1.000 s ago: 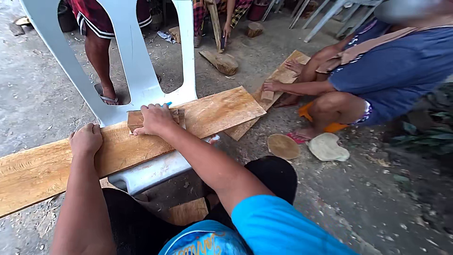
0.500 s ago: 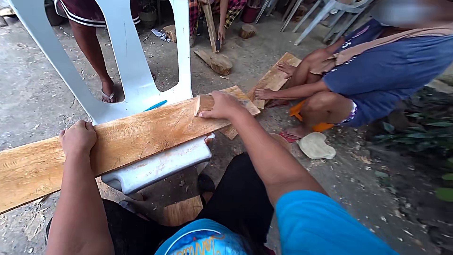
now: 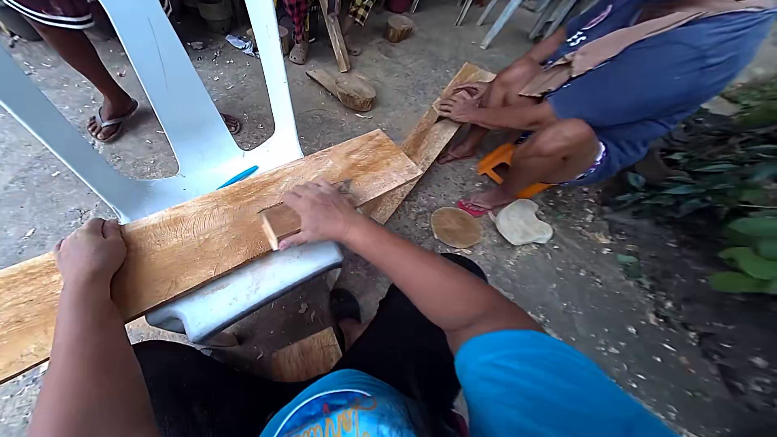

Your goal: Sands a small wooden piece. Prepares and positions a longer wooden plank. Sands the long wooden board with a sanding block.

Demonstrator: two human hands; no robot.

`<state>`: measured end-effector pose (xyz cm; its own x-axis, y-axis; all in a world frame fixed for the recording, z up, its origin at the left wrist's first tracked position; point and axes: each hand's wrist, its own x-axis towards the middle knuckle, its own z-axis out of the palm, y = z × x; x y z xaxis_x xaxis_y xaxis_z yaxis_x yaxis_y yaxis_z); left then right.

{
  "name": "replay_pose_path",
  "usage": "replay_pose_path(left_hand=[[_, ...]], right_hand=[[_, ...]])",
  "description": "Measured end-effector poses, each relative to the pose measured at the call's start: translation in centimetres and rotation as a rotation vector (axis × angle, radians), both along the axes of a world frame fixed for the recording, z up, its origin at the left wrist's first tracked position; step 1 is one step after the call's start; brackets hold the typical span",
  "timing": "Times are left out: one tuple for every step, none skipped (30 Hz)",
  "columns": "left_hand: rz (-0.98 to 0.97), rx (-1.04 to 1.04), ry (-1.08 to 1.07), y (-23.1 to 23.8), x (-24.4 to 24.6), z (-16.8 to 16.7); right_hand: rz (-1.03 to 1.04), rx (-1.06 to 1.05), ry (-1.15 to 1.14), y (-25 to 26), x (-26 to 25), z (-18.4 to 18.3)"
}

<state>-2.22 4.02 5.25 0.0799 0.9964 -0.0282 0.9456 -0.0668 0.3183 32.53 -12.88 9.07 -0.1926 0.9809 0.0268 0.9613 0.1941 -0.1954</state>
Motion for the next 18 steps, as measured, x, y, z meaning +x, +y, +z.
replay_pose_path(left_hand=[[0.004,-0.001,0.003,-0.1,0.1,0.0],[0.007,-0.008,0.009,-0.1,0.2,0.1],[0.01,-0.011,0.016,-0.1,0.4,0.2],[0.011,-0.011,0.021,-0.2,0.5,0.3],[0.011,-0.013,0.023,-0.3,0.6,0.4],[0.013,-0.014,0.022,-0.4,0.8,0.4],[0.013,-0.012,0.023,-0.4,0.8,0.5],[0.01,-0.006,0.021,-0.5,0.8,0.4],[0.007,-0.003,0.017,-0.4,0.8,0.4],[0.004,-0.001,0.016,-0.5,0.9,0.5],[0.001,-0.004,0.016,-0.5,1.0,0.6],[0.0,-0.011,0.02,-0.5,1.1,0.6],[0.001,-0.014,0.024,-0.5,1.2,0.6],[0.003,-0.015,0.028,-0.5,1.3,0.7],[0.005,-0.017,0.03,-0.5,1.3,0.7],[0.006,-0.016,0.033,-0.4,1.4,0.7],[0.008,-0.017,0.03,-0.4,1.4,0.7],[0.011,-0.018,0.029,-0.3,1.4,0.7]], right_hand=[[-0.085,0.0,-0.027,-0.5,3.3,-0.3],[-0.161,-0.004,-0.057,-1.0,6.4,-0.6],[-0.216,-0.003,-0.089,-1.3,9.3,-0.9],[-0.256,-0.002,-0.122,-1.6,11.7,-1.2],[-0.281,-0.011,-0.148,-1.8,13.5,-1.3],[-0.297,-0.02,-0.162,-2.0,14.6,-1.2],[-0.307,-0.024,-0.176,-2.0,15.0,-1.1],[-0.323,-0.032,-0.187,-2.0,14.8,-1.0],[-0.348,-0.043,-0.19,-2.0,14.4,-0.8],[-0.385,-0.059,-0.193,-2.2,13.9,-0.7],[-0.426,-0.081,-0.19,-2.3,13.3,-0.5],[-0.459,-0.09,-0.184,-2.4,12.8,-0.4],[-0.481,-0.083,-0.179,-2.5,12.5,-0.6],[-0.494,-0.053,-0.177,-2.4,12.5,-0.9],[-0.499,-0.003,-0.178,-2.3,12.5,-1.5],[-0.496,0.046,-0.181,-2.1,12.6,-1.9],[-0.494,0.072,-0.175,-1.9,12.6,-2.1],[-0.499,0.081,-0.174,-1.8,12.6,-2.1]])
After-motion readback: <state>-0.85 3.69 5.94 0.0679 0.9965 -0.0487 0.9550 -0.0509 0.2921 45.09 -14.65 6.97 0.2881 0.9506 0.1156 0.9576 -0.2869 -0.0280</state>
